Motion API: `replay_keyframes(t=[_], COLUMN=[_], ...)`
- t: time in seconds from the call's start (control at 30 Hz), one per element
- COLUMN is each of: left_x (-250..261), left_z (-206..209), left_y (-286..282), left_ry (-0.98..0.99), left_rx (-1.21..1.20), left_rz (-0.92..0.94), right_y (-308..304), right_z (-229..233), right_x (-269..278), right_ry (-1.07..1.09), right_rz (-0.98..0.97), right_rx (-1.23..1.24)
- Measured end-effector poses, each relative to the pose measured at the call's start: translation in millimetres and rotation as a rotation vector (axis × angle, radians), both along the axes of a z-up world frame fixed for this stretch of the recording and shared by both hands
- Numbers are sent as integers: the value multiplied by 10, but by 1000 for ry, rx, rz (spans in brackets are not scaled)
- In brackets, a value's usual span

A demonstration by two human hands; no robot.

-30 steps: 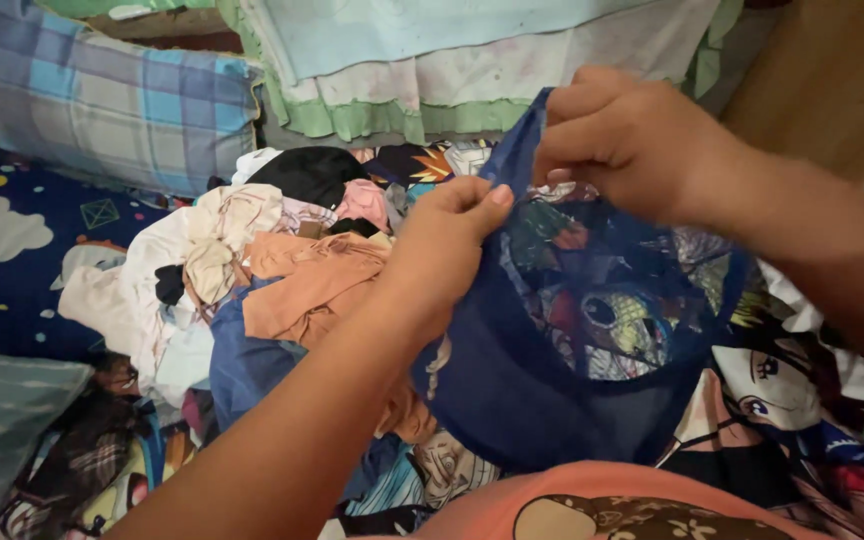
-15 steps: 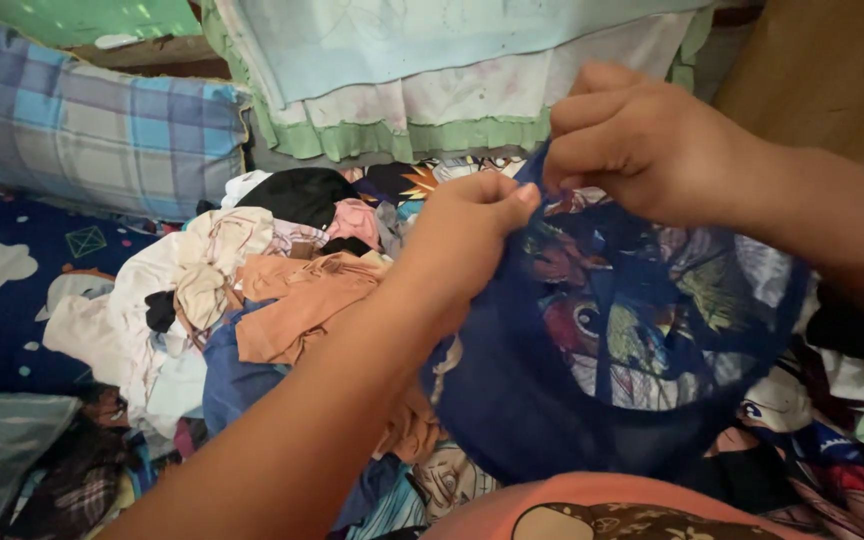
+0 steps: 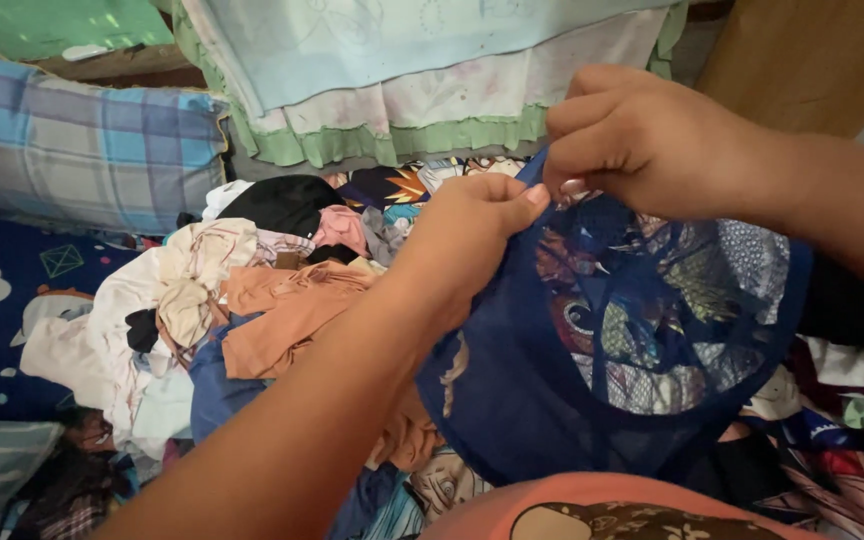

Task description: Sorting laundry on a bed and placing items into a mesh basket.

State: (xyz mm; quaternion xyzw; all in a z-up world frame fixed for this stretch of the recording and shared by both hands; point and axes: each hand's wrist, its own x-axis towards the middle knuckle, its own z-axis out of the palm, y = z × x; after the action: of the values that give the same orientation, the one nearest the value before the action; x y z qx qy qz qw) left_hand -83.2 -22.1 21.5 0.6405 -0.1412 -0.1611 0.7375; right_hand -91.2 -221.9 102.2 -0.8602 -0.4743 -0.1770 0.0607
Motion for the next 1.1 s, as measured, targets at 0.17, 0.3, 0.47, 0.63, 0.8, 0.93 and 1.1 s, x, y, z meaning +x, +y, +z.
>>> replay_keyframes(t=[0.17,0.3,0.47,0.63,0.8,0.93,1.1], left_x=[19,98,213,398,491,507,561], left_z=[9,2,-102,-205,-184,-191,-355], left_y=[53,75,99,97,44,12,-46], left_ry=[-128,-156,-189,-98,-126,-159,-145], left_rx=[63,119,151,79,86,92,37], left_rz=[-51,-83,71,144,278,324,438], right_y=[-33,-10,266,620,793,785,771], right_z=[-75,-169,-429,-716,-628,-636,-733], right_x=[56,61,-349,-826,-817,-828,-809], right_ry=[-5,-6,174,444,438,340,211], right_rz=[0,-31,-339,-599,-779,-750,-712], right_rx=[40,111,534,753,563,605,596])
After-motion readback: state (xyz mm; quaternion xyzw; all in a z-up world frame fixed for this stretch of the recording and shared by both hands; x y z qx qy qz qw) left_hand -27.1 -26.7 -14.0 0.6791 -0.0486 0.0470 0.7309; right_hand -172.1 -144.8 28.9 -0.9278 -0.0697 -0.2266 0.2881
